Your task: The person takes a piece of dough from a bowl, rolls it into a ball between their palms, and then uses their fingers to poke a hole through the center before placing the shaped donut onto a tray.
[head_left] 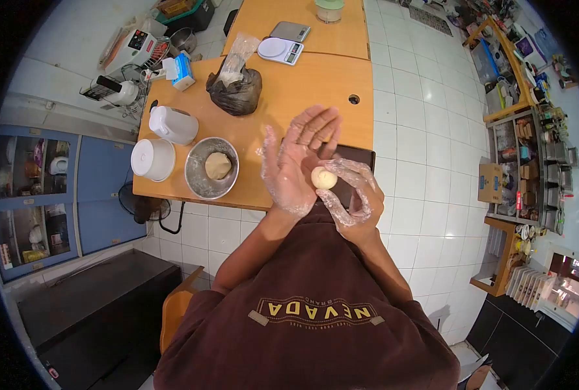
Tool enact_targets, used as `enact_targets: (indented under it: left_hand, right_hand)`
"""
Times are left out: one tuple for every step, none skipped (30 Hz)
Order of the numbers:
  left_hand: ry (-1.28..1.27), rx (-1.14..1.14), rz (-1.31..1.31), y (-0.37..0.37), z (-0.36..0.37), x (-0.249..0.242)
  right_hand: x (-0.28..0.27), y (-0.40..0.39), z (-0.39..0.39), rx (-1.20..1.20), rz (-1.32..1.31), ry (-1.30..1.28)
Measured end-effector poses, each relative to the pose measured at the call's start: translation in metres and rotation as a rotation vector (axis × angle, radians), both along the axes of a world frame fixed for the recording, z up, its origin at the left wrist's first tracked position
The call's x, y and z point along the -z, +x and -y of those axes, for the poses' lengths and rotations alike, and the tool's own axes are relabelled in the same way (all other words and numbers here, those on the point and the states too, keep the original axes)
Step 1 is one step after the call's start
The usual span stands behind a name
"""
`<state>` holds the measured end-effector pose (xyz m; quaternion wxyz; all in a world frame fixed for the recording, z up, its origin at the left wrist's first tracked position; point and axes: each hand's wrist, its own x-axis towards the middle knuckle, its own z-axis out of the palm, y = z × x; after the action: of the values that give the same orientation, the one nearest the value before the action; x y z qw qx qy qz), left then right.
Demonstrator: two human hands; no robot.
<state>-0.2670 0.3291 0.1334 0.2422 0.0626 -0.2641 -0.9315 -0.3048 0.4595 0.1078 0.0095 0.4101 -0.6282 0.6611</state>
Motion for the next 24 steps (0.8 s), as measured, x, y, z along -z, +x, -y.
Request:
enact_targets:
  left_hand:
    - [0.048,0.036,-0.025,0.0,-0.004,0.0]
    - [0.096,0.072,-0.05,0.0,-0.009,0.0]
    - [0.144,0.108,-0.075,0.001,-0.011,-0.001]
    - [0.135,0.115,-0.055,0.0,-0.01,-0.004]
    - [0.127,0.1,-0.045,-0.001,-0.009,-0.007]
    - [0.119,0.084,-0.036,-0.002,-0.006,-0.008]
    - [0.111,0.071,-0.027,-0.002,-0.004,-0.009]
    - [0.102,0.078,-0.033,-0.002,-0.002,-0.008]
    - [0.093,0.086,-0.039,-0.001,0.0,-0.006]
    - [0.084,0.094,-0.045,0.0,0.001,-0.004]
    - [0.07,0.103,-0.032,0.001,0.001,-0.003]
    - [0.056,0.113,-0.019,0.002,0.0,-0.002]
    - [0.041,0.123,-0.007,0.002,-0.002,-0.002]
    - [0.045,0.121,0.012,0.003,-0.004,-0.002]
    - [0.033,0.116,0.021,0.003,-0.006,-0.001]
    - [0.02,0.111,0.029,0.003,-0.007,0.001]
    - [0.008,0.105,0.037,0.004,-0.008,0.004]
    - [-0.039,0.095,0.016,0.003,-0.01,0.006]
    - [-0.1,0.059,0.042,0.003,-0.013,0.007]
    - [-0.161,0.023,0.067,0.004,-0.017,0.006]
    - [-0.223,-0.013,0.093,0.004,-0.021,0.004]
    - [-0.25,-0.043,0.097,0.004,-0.022,0.01]
    - [-0.208,-0.057,0.033,0.002,-0.022,0.01]
    - [-0.167,-0.071,-0.031,0.0,-0.021,0.008]
  right_hand:
    - [-0.001,-0.002,0.001,-0.002,-0.067,0.033]
    - [-0.002,-0.005,0.002,-0.005,-0.135,0.066]
    - [-0.002,-0.006,0.003,-0.008,-0.202,0.099]
    - [0.003,-0.007,0.002,-0.011,-0.185,0.14]
    - [0.002,-0.008,0.001,0.0,-0.209,0.144]
    - [-0.002,-0.009,0.001,0.012,-0.234,0.148]
    - [-0.004,-0.011,0.001,0.026,-0.259,0.151]
    - [-0.005,-0.012,0.0,0.021,-0.237,0.139]
    - [-0.005,-0.013,0.0,0.016,-0.215,0.127]
    - [-0.005,-0.015,-0.001,0.012,-0.192,0.115]
    - [-0.008,-0.016,-0.002,0.021,-0.175,0.11]
    - [-0.013,-0.018,-0.002,0.03,-0.158,0.106]
    - [-0.016,-0.02,-0.003,0.039,-0.141,0.101]
    - [-0.015,-0.023,-0.003,0.057,-0.132,0.107]
    - [-0.016,-0.025,0.0,0.068,-0.134,0.089]
    - [-0.019,-0.028,0.005,0.079,-0.137,0.07]
    - [-0.022,-0.031,0.008,0.088,-0.14,0.051]
    - [-0.025,-0.034,0.01,0.055,-0.171,0.175]
    - [-0.024,-0.035,0.016,0.044,-0.178,0.195]
    - [-0.023,-0.034,0.025,0.034,-0.184,0.214]
    - [-0.022,-0.031,0.033,0.023,-0.191,0.232]
    - [-0.016,-0.029,0.038,-0.017,-0.207,0.278]
    - [-0.01,-0.024,0.043,-0.049,-0.174,0.261]
    - [-0.006,-0.018,0.046,-0.083,-0.142,0.245]
